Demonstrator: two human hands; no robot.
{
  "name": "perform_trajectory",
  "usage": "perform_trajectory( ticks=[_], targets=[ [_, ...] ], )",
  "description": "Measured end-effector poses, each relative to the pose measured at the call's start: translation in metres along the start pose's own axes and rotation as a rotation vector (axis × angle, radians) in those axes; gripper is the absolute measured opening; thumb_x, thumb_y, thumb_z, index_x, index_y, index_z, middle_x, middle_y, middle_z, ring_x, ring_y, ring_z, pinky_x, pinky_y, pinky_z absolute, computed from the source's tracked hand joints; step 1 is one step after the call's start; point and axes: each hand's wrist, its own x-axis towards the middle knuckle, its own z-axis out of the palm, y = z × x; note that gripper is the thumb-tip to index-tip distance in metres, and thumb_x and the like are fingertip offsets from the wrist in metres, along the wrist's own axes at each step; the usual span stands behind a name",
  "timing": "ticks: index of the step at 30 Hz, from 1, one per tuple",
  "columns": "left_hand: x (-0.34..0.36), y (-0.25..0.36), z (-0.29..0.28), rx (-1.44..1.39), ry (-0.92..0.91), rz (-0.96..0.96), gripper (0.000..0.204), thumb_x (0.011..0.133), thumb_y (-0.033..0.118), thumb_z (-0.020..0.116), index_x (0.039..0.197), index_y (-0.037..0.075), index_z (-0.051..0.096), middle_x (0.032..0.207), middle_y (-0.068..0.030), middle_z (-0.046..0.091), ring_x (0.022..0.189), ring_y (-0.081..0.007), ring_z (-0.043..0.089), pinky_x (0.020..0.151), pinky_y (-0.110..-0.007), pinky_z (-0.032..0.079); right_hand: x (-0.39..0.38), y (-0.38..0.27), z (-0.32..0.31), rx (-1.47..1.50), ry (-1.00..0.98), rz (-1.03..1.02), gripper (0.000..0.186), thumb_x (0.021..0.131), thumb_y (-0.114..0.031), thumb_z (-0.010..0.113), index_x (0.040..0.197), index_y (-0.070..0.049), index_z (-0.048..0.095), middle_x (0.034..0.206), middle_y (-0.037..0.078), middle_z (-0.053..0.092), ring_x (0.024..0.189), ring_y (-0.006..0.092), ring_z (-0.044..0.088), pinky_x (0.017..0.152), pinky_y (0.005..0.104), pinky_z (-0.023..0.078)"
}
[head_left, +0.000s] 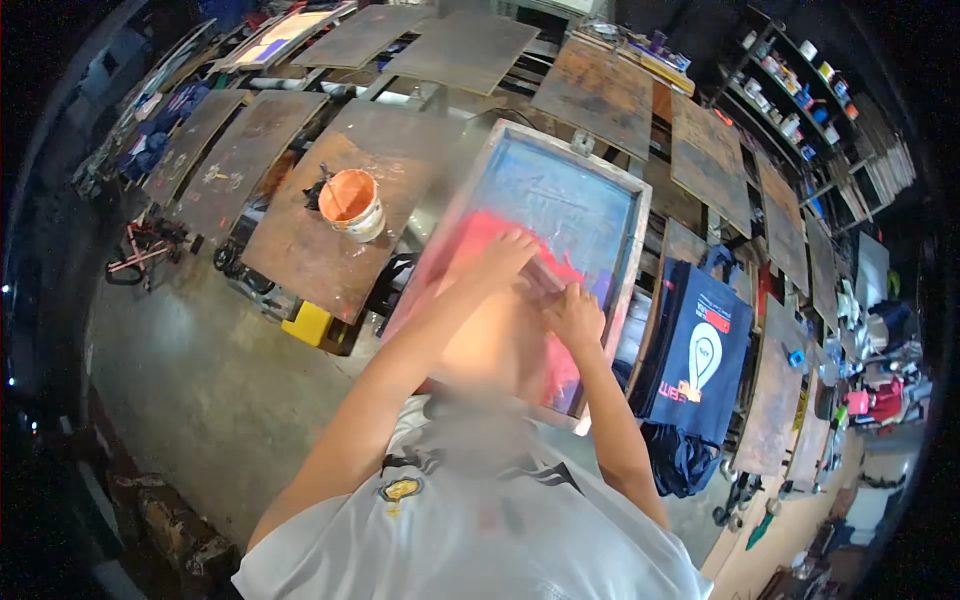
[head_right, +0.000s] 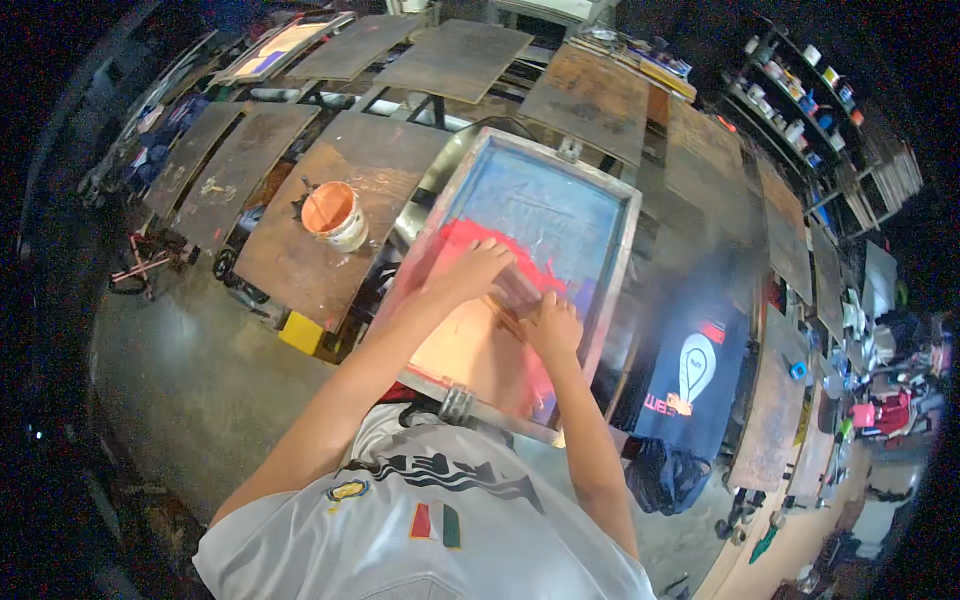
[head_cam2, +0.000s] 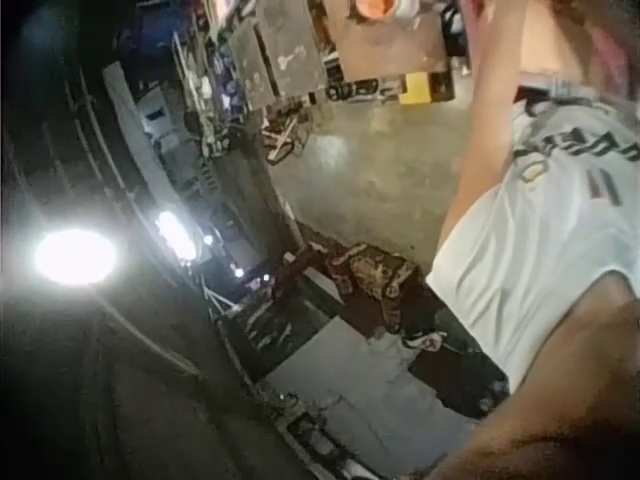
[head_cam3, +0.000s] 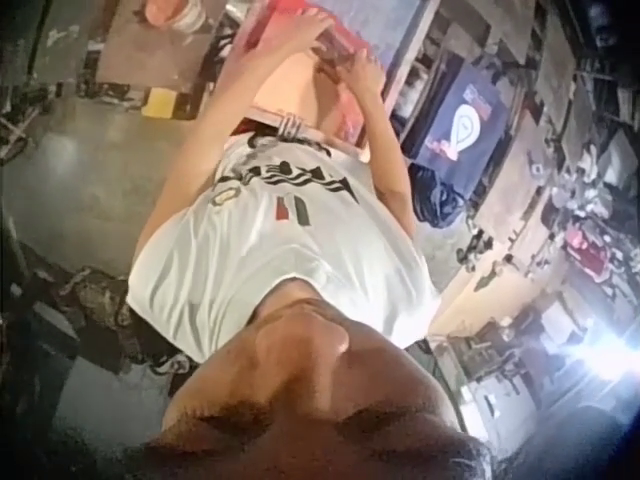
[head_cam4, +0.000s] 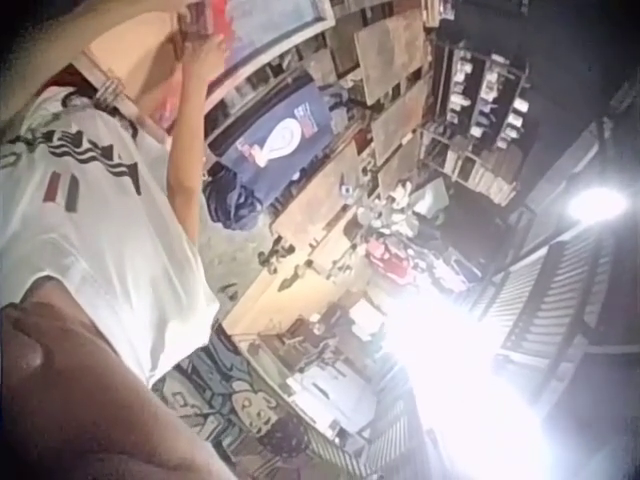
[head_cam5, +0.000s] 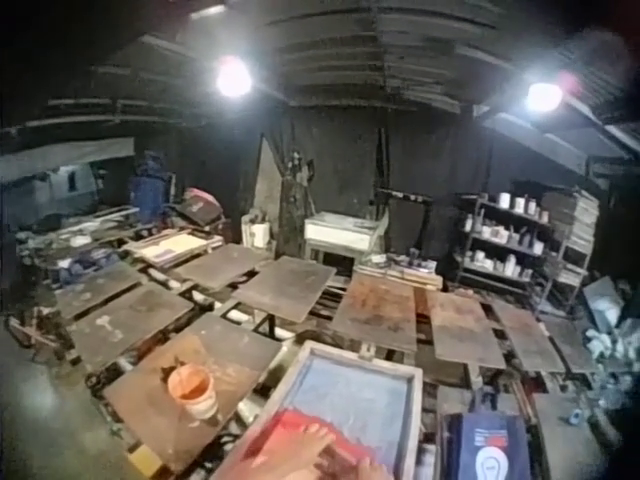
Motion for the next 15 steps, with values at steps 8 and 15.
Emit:
perform_trajectory(
  ticks=[8,15],
  targets=[
    [0.006,0.0,-0.01,-0.192,-0.077,0.078,0.067,0.063,0.021,0.086,0.122,0.01,0.058,0.126,-0.0059,0.056,0.121,-0.0307,0.048,0.1,-0.046,0.041,-0.015,-0.019,0.002,0.002,0.012,0.135,0.054,0.071,-0.038,0.077,0.101,-0.002,0.052,0.096,0.019,0.066,0.097,0.0372,0.065,0.076,0.0453,0.057],
    [-0.052,-0.043,-0.021,-0.268,0.082,-0.033,0.065,0.063,0.021,0.086,0.12,0.009,0.058,0.12,-0.0081,0.058,0.114,-0.0323,0.052,0.099,-0.042,0.043,0.012,-0.064,0.006,0.032,-0.079,-0.013,0.058,0.069,-0.036,0.079,0.107,-0.001,0.054,0.103,0.017,0.065,0.101,0.035,0.063,0.076,0.0449,0.057]
  ],
)
